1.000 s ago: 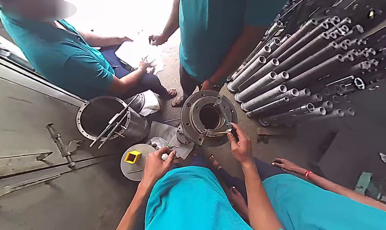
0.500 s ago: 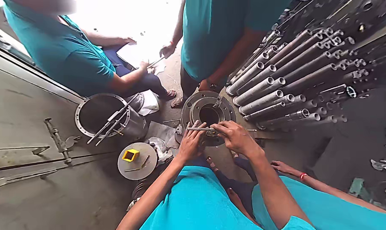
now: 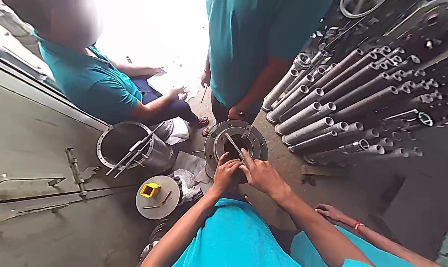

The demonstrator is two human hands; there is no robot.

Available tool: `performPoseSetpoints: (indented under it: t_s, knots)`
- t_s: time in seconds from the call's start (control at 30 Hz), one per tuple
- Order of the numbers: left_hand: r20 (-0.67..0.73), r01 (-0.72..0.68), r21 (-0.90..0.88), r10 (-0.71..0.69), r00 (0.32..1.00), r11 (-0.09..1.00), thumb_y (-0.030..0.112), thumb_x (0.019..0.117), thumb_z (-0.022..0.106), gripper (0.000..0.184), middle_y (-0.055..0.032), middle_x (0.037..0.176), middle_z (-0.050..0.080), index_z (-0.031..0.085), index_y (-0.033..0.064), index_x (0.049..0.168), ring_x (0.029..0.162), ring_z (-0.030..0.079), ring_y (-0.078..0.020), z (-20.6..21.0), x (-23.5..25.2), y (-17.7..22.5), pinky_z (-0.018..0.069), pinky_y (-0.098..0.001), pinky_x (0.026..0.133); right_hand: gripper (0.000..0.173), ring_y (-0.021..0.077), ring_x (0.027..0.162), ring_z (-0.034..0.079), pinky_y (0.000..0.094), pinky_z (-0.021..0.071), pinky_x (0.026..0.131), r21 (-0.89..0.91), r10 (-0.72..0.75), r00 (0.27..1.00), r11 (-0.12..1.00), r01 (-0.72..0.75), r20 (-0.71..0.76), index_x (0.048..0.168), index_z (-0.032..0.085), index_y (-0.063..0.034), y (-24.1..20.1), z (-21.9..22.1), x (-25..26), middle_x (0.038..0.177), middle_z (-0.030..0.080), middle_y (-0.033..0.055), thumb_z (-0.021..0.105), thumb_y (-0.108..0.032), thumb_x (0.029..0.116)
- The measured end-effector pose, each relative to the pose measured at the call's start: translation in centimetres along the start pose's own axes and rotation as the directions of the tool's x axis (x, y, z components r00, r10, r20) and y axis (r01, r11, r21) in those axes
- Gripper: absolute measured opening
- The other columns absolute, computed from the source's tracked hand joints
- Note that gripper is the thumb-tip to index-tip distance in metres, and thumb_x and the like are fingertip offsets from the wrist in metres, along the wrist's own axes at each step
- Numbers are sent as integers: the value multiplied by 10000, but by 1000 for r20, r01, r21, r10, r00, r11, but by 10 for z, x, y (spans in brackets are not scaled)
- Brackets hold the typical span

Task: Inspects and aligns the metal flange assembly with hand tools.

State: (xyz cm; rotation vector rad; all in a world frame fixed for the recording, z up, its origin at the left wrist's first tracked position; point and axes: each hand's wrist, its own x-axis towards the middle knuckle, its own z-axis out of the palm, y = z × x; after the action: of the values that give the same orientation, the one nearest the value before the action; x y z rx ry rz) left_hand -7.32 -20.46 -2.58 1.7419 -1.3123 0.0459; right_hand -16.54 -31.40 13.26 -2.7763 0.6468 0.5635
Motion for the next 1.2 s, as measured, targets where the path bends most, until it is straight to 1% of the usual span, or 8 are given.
performPoseSetpoints:
  t_s: [0.07, 0.17, 0.27, 0.43, 0.63, 0.83, 1.03, 1.2]
  knots:
    - [-24, -24, -9, 23, 999, 1000, 45, 965, 600, 201, -37, 1062, 792, 794, 79, 1005, 1088, 733, -178, 4, -3, -6, 381, -463, 1178, 624, 404, 821, 693, 559, 540, 755, 0, 71, 997, 997, -71, 4, 1664, 151, -265, -9, -1, 2, 851, 692, 174, 314, -453, 1091]
    - [-62, -32, 0, 32, 998, 999, -5, 937, 607, 195, -64, 1003, 796, 794, 47, 957, 1038, 750, -195, 3, -3, -5, 402, -453, 1158, 515, 383, 740, 691, 554, 527, 672, 62, 84, 992, 995, -79, -96, 1587, 374, -398, -10, 7, 5, 782, 700, 138, 295, -473, 1083]
    - [-67, -24, 26, 26, 997, 999, 10, 946, 607, 187, -52, 984, 796, 788, 58, 953, 1012, 753, -179, 1, 0, 0, 412, -445, 1149, 482, 382, 787, 704, 564, 533, 694, 182, 108, 992, 979, -95, -63, 1388, 609, -283, -4, 4, 7, 824, 710, 140, 300, -502, 1090]
    - [-61, -2, -39, -1, 998, 999, 28, 970, 576, 227, -62, 1030, 796, 798, 52, 1009, 1052, 748, -200, -3, 2, 3, 408, -477, 1143, 513, 382, 892, 696, 558, 540, 814, 244, 122, 988, 959, -143, 98, 1472, 509, -123, 0, -16, 8, 933, 703, 176, 385, -441, 1089]
    - [-71, -21, -51, 17, 997, 998, 18, 977, 575, 223, -45, 1018, 796, 791, 72, 974, 1050, 744, -172, -6, 3, 4, 395, -455, 1159, 540, 406, 1287, 552, 593, 498, 920, -116, -405, 914, 909, 400, -27, 1319, 662, -203, 4, -29, -3, 1418, 589, 135, 810, -201, 800]
    - [-41, -36, -100, 32, 999, 994, 118, 920, 652, 159, -66, 1002, 794, 796, 55, 947, 1042, 742, -196, -7, 1, 1, 361, -468, 1180, 312, 365, 870, 713, 501, 575, 724, -303, -491, 852, 852, 427, -180, 1137, 733, -105, 4, -9, 10, 969, 736, 140, 673, -339, 940]
    - [-14, -27, -26, 26, 1000, 999, 192, 944, 681, 151, 13, 1043, 790, 786, 122, 1026, 1076, 724, -116, -5, 1, 1, 353, -439, 1203, 685, 419, 844, 701, 580, 541, 757, -116, 164, 986, 980, -160, 27, 1669, 100, -251, -17, -33, 26, 863, 706, 181, 277, -553, 1079]
    - [-17, -16, -27, 16, 1000, 999, 194, 967, 637, 175, 29, 1056, 788, 783, 137, 1045, 1100, 712, -96, -2, 0, 2, 334, -437, 1218, 472, 478, 886, 703, 676, 504, 691, -101, 205, 959, 969, -228, -197, 1247, 706, -196, 29, -36, 28, 948, 731, 226, 420, -517, 1052]
